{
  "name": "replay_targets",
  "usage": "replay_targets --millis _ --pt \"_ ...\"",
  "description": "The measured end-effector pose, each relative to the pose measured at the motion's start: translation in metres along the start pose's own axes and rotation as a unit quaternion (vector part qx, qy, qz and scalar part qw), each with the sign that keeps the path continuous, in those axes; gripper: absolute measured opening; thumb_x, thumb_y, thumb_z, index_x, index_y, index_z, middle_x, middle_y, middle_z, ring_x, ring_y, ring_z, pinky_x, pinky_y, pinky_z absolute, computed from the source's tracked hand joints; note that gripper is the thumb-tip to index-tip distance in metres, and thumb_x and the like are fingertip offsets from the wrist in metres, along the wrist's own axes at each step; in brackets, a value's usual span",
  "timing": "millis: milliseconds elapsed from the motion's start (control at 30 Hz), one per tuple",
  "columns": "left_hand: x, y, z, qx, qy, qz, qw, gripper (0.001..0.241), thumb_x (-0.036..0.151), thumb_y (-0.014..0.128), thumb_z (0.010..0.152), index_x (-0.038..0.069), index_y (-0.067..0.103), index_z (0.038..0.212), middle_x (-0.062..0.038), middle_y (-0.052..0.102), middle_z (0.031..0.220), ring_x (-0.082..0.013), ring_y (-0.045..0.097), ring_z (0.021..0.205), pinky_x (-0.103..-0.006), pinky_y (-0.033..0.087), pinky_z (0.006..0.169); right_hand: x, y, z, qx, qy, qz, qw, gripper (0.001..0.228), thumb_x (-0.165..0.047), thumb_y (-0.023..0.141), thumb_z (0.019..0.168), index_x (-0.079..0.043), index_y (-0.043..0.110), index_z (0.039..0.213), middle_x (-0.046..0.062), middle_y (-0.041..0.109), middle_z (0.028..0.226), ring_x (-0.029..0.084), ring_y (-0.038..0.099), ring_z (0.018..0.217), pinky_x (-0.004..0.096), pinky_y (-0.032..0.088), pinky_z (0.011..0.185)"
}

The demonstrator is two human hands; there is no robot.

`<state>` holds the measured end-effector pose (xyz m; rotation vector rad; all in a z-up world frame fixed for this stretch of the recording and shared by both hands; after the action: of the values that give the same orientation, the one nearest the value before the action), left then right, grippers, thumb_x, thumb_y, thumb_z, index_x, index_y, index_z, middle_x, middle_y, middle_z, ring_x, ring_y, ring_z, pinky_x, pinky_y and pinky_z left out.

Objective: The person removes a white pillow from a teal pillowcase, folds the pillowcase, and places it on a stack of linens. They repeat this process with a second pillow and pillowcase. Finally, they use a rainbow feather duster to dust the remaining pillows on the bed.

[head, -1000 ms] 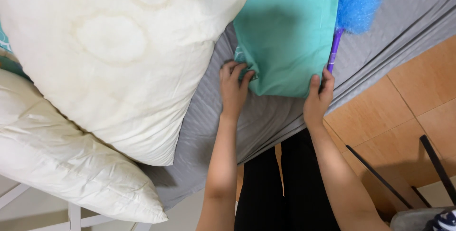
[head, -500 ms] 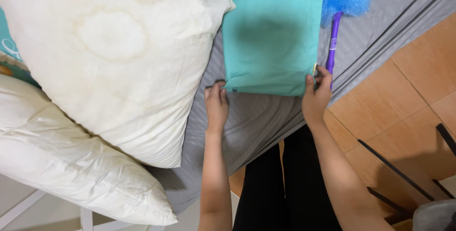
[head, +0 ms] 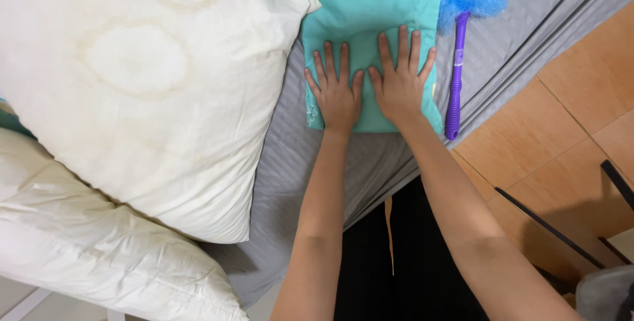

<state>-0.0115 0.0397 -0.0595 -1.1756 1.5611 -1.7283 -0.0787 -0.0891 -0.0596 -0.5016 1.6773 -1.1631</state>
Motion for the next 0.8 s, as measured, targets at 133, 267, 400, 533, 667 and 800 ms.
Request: replay_targets --millis 133,267,400,533,667,800 --pt "-0.002 -0.012 0.004 0.014 -0.013 -0.035 0.999 0.062 0.049 0.051 0.107 0.022 0.04 0.161 -0.011 0.027 0.172 -0.0355 0.021 0.161 -0.0625 0.014 0.13 0.014 -0.009 0.007 -0.029 0.05 0.101 0.993 0.062 -0.035 0.068 0.104 -0.012 0.048 0.158 0.02 0.027 0.168 0.04 0.018 0.158 0.066 0.008 0.123" --pt "-0.02 -0.024 0.018 0.115 -0.202 -0.144 0.962 0.085 0.056 0.065 0.096 0.006 0.035 0.158 -0.024 0.034 0.161 -0.0405 0.03 0.147 -0.0596 0.023 0.12 0.035 -0.038 0.025 0.079 0.342 0.232 0.907 0.071 -0.049 0.076 0.094 -0.003 0.05 0.141 0.021 0.054 0.142 0.034 0.043 0.139 0.053 0.026 0.121" --pt "-0.03 -0.035 0.039 0.017 -0.302 -0.325 0.896 0.08 0.052 0.073 0.088 0.001 0.049 0.145 -0.024 0.07 0.123 -0.0347 0.066 0.113 -0.0427 0.051 0.097 0.043 -0.046 0.034 -0.045 0.391 0.616 0.683 0.055 -0.031 0.081 0.086 0.003 0.064 0.126 0.013 0.075 0.117 0.028 0.07 0.112 0.044 0.051 0.104" --pt "-0.034 -0.05 0.039 -0.045 -0.233 -0.439 0.867 0.049 0.043 0.074 0.099 -0.004 0.076 0.114 -0.015 0.082 0.101 -0.0216 0.073 0.094 -0.0337 0.058 0.084 0.039 -0.105 0.019 -0.09 0.371 0.689 0.616 0.046 -0.017 0.082 0.086 0.004 0.067 0.124 0.012 0.075 0.117 0.022 0.073 0.105 0.037 0.056 0.097" --pt "-0.012 -0.116 0.02 -0.1 -0.246 -0.654 0.709 0.04 0.031 0.075 0.096 -0.004 0.072 0.114 -0.008 0.076 0.103 -0.0139 0.069 0.09 -0.03 0.055 0.081 0.042 -0.153 -0.004 -0.071 0.204 0.73 0.648 0.042 -0.011 0.084 0.094 0.001 0.067 0.129 0.012 0.072 0.123 0.021 0.069 0.115 0.037 0.052 0.109" --pt "0.002 -0.174 -0.003 -0.01 -0.131 -0.65 0.749 0.039 0.026 0.079 0.096 -0.005 0.068 0.118 -0.001 0.069 0.106 -0.0097 0.06 0.097 -0.0277 0.049 0.088 0.019 -0.204 -0.016 0.003 0.052 0.678 0.733 0.046 -0.015 0.087 0.093 -0.005 0.068 0.133 0.006 0.069 0.125 0.016 0.065 0.116 0.034 0.049 0.107"
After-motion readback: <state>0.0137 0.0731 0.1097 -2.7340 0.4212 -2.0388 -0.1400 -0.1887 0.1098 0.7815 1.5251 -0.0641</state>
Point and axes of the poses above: each hand's wrist, its own z-axis towards the middle knuckle, its own y-axis out of the palm, x = y × z, the point moved 3 cm from there along z, towards the middle knuckle
